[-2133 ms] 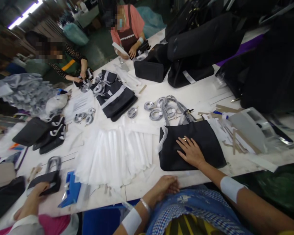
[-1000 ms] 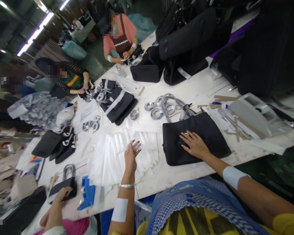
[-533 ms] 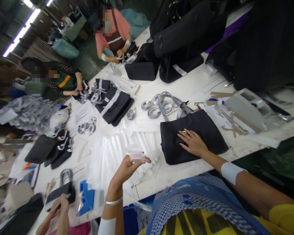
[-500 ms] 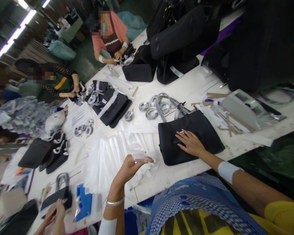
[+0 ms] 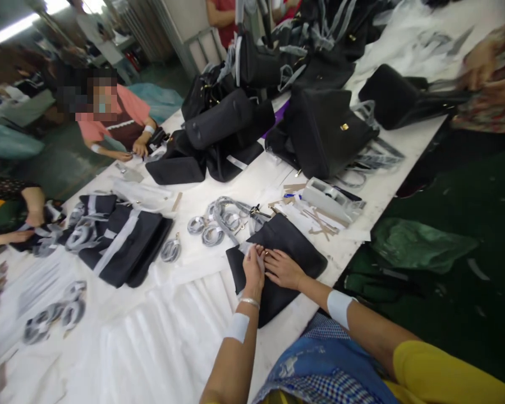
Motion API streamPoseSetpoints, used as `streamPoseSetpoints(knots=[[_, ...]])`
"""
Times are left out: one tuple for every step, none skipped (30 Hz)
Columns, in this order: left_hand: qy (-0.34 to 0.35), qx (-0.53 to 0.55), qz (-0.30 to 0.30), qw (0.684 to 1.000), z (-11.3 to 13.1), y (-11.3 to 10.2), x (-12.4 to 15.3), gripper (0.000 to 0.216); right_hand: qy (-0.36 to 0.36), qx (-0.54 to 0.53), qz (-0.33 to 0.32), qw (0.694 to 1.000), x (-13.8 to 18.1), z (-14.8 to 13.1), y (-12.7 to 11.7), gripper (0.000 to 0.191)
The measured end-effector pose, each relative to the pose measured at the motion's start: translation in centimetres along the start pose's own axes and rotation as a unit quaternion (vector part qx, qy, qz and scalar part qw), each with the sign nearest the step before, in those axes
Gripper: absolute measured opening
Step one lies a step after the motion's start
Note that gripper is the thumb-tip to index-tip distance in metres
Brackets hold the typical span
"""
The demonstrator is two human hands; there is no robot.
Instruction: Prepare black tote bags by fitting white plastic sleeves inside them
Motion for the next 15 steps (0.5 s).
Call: streamPoseSetpoints(knots=[[0.003, 0.001, 0.015, 1.000, -0.7, -0.6, -0.2, 0.047, 0.007, -0.010, 0.013, 1.000, -0.1, 0.0, 0.0, 0.037], [0.004, -0.002, 0.025, 1.000, -1.2, -1.1, -0.4, 0.048, 0.015, -0.023, 0.027, 0.999, -0.1, 0.1, -0.1, 0.034], [0.003, -0.009, 0.029, 1.000, -1.7, -1.4, -0.5, 0.048, 0.020, -0.041, 0.041, 0.998, -0.1, 0.1, -0.2, 0.032], [0.002, -0.019, 0.029, 0.999, -2.0, -1.6, -0.6, 0.048, 0.025, -0.063, 0.058, 0.996, -0.1, 0.3, -0.5, 0.031], [0.003, -0.029, 0.026, 0.999, -2.3, -1.7, -0.7, 0.047, 0.031, -0.087, 0.075, 0.993, 0.1, 0.5, -1.0, 0.029], [0.006, -0.041, 0.021, 0.999, -2.5, -1.7, -0.8, 0.047, 0.042, -0.111, 0.095, 0.988, 0.4, 1.0, -1.6, 0.028], [0.011, -0.052, 0.014, 0.998, -2.6, -1.6, -0.9, 0.046, 0.065, -0.132, 0.117, 0.982, 0.8, 1.8, -2.5, 0.028], [0.017, -0.063, 0.008, 0.998, -2.7, -1.5, -0.9, 0.046, 0.104, -0.145, 0.144, 0.973, 1.3, 2.8, -3.5, 0.028], [0.023, -0.075, 0.001, 0.997, -2.8, -1.3, -0.9, 0.046, 0.159, -0.149, 0.173, 0.961, 1.8, 4.2, -4.5, 0.028], [0.030, -0.087, -0.007, 0.996, -2.9, -1.2, -0.9, 0.046, 0.225, -0.147, 0.198, 0.943, 2.5, 5.8, -5.5, 0.029], [0.037, -0.101, -0.017, 0.994, -2.9, -1.0, -0.9, 0.045, 0.296, -0.149, 0.216, 0.919, 3.1, 7.5, -6.3, 0.031], [0.044, -0.117, -0.027, 0.992, -3.0, -0.9, -0.8, 0.043, 0.370, -0.167, 0.218, 0.888, 3.6, 9.3, -6.7, 0.035], [0.052, -0.134, -0.039, 0.989, -3.1, -0.7, -0.7, 0.041, 0.437, -0.203, 0.203, 0.853, 4.0, 10.9, -6.8, 0.042], [0.060, -0.152, -0.051, 0.985, -3.2, -0.6, -0.6, 0.038, 0.488, -0.249, 0.174, 0.818, 4.2, 12.3, -6.5, 0.049], [0.070, -0.171, -0.062, 0.981, -3.2, -0.5, -0.5, 0.035, 0.521, -0.298, 0.141, 0.787, 4.2, 13.4, -6.1, 0.054]])
Point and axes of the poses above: each hand's wrist, its own x-axis away from the middle knuckle, its own y-axis out of the palm, z = x × y, the point moved 4 cm from there along -x, towards the middle knuckle, and after that the axes turned 14 degrees about x, right-handed, at the moved point
